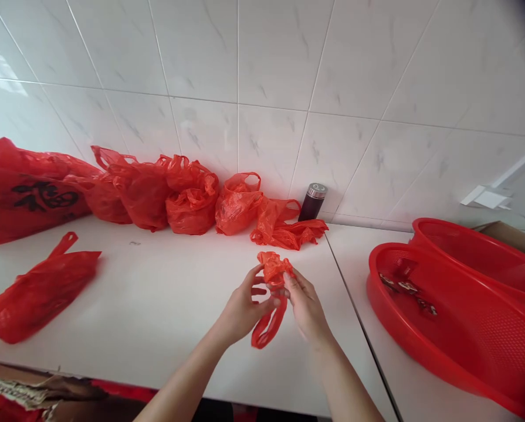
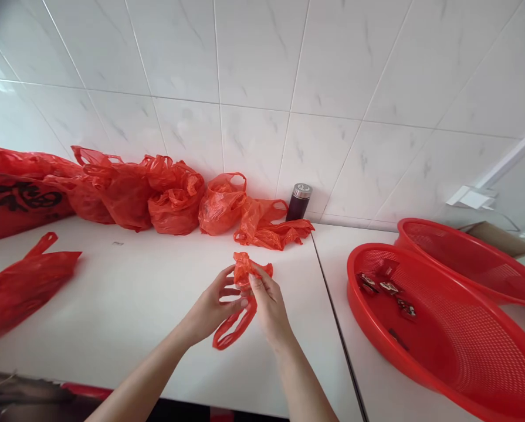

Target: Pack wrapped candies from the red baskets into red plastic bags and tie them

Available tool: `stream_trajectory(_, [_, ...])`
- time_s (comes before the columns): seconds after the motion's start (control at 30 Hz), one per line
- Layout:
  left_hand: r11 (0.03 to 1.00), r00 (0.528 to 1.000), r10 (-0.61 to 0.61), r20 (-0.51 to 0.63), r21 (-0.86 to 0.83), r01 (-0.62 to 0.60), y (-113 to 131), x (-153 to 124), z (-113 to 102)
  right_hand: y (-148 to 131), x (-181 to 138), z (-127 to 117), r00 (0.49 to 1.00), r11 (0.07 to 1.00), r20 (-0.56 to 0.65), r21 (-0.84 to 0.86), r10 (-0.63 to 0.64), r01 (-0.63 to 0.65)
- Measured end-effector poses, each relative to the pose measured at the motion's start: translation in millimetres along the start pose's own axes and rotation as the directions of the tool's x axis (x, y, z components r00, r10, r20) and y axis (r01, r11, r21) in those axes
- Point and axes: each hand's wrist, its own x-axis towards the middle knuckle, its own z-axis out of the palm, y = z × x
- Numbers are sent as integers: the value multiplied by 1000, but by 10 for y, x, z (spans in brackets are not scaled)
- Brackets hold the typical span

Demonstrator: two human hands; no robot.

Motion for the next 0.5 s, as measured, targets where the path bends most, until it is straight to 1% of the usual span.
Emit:
stream_trajectory(0.03, [999,999,12,-49,53,-9,-53,-2,-5,-40,10,1,999,1000,-30,0,-18,18])
stream_trajectory(0.1, [990,988,5,-155,139,17,-149,-2,-93,-144,50,-58,982,996,-171,38,-74,82])
stream_trajectory(0.17, [981,972,-1,-236,186,46,-188,-24,-238,-270,103,-159,934,981,-332,88,-133,171])
stream_trajectory(0.2, [981,957,2,-288,186,54,-172,-45,-304,-330,123,-200,911,972,-379,98,-160,212])
stream_trajectory(0.23, [986,941,2,-337,159,55,-132,-71,-352,-383,135,-220,900,967,-396,94,-181,236])
stream_trajectory(0.27, [993,930,-4,-367,105,46,-70,-99,-373,-425,136,-213,901,967,-388,79,-193,241])
stream_trajectory(0.33, [1000,935,-13,-355,-23,5,92,-147,-328,-468,111,-115,929,976,-317,47,-189,215])
stream_trajectory(0.37, [997,949,-7,-317,-70,-16,175,-161,-267,-470,88,-33,949,980,-265,44,-174,192])
stream_trajectory(0.43, [992,982,21,-188,-121,-45,298,-167,-107,-454,39,145,980,987,-149,68,-131,143])
stream_trajectory(0.5, [986,995,74,-71,-141,-84,330,-153,48,-434,1,280,995,990,-35,110,-89,92])
